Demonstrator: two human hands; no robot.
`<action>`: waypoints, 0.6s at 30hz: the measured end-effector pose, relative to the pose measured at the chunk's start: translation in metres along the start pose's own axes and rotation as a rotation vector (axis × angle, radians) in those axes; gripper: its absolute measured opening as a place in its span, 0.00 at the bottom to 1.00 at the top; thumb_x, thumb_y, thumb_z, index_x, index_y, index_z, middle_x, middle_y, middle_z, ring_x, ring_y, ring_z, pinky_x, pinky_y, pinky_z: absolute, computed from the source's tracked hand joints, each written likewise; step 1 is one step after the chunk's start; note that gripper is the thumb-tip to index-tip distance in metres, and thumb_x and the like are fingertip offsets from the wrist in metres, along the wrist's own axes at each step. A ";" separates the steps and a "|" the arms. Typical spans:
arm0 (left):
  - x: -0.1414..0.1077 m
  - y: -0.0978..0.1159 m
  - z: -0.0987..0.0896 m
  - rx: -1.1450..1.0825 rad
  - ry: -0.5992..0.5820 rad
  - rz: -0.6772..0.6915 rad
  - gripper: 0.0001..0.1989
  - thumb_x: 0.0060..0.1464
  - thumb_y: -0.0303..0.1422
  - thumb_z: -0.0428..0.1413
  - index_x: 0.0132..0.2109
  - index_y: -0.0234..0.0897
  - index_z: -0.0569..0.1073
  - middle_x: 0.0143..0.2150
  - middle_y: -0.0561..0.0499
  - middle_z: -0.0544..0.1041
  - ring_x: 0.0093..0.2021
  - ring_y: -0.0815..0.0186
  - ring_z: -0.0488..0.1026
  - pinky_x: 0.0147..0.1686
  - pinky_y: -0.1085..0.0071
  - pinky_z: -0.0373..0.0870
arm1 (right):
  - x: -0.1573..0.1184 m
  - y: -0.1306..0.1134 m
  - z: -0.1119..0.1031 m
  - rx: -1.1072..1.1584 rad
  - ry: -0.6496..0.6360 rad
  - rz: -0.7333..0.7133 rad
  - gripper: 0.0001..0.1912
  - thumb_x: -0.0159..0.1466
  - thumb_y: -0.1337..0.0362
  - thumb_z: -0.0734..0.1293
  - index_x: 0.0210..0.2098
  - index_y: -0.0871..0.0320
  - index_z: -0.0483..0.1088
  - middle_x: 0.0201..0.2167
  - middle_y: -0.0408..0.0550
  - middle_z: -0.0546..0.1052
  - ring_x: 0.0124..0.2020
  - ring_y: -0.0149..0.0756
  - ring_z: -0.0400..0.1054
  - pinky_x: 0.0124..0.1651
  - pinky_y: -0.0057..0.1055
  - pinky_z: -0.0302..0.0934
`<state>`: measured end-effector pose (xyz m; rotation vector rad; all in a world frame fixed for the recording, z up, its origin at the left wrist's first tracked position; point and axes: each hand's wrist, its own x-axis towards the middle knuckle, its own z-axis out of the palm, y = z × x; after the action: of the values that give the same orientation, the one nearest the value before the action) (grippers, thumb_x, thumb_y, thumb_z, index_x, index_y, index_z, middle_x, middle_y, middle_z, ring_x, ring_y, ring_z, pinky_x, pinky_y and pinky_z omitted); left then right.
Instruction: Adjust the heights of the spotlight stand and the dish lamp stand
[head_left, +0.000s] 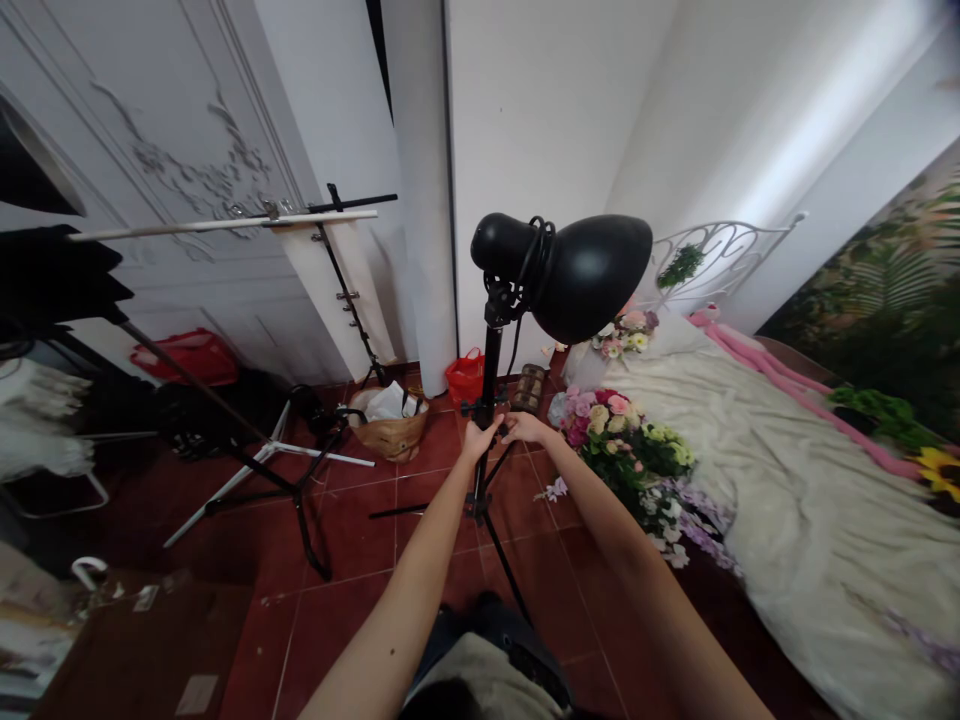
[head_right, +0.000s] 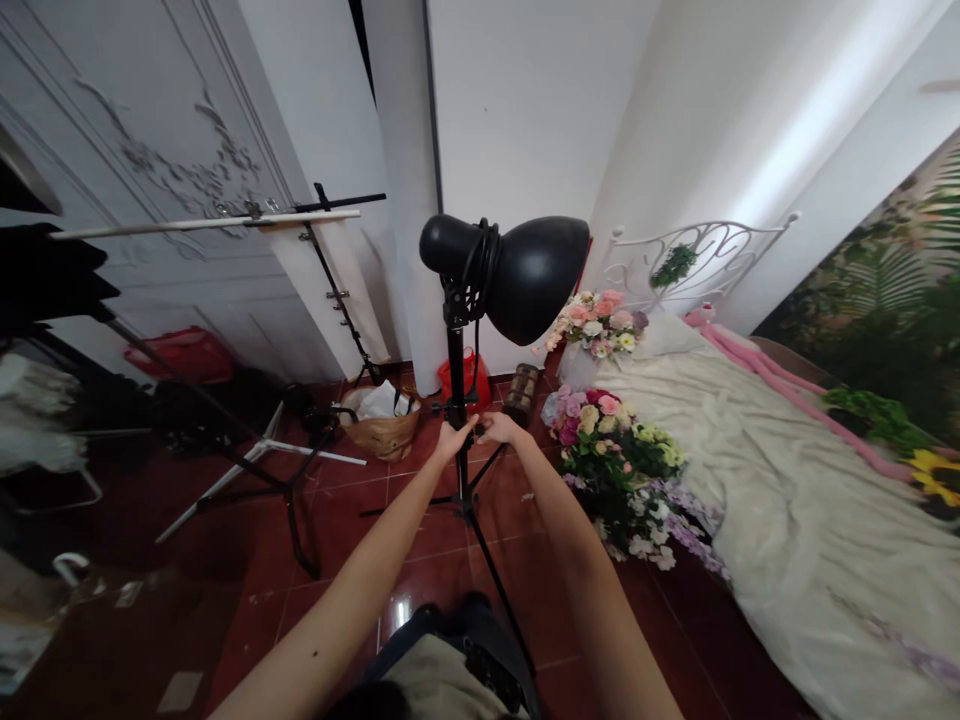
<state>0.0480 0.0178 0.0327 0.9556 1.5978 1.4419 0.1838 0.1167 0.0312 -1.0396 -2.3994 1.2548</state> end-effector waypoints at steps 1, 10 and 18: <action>-0.001 0.001 -0.002 0.000 -0.021 -0.010 0.23 0.37 0.50 0.60 0.26 0.30 0.73 0.20 0.50 0.71 0.19 0.70 0.66 0.18 0.75 0.61 | 0.002 -0.003 -0.001 -0.020 0.014 -0.004 0.19 0.38 0.67 0.75 0.31 0.60 0.71 0.22 0.38 0.71 0.24 0.29 0.63 0.30 0.25 0.59; -0.001 0.000 -0.006 -0.029 -0.044 0.005 0.23 0.37 0.48 0.61 0.28 0.28 0.75 0.21 0.48 0.73 0.22 0.69 0.68 0.20 0.75 0.64 | -0.037 -0.022 0.057 -0.306 0.486 -0.071 0.21 0.56 0.75 0.58 0.47 0.56 0.67 0.46 0.52 0.69 0.48 0.39 0.62 0.48 0.32 0.59; -0.002 0.002 -0.008 -0.018 -0.046 0.034 0.22 0.37 0.48 0.61 0.28 0.30 0.73 0.24 0.48 0.74 0.23 0.69 0.68 0.23 0.74 0.65 | -0.094 0.008 0.116 -0.362 0.530 0.071 0.30 0.53 0.75 0.60 0.54 0.49 0.63 0.63 0.48 0.54 0.59 0.43 0.55 0.48 0.35 0.63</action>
<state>0.0414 0.0129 0.0352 1.0029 1.5393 1.4454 0.1969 -0.0165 -0.0348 -1.3596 -2.2095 0.4698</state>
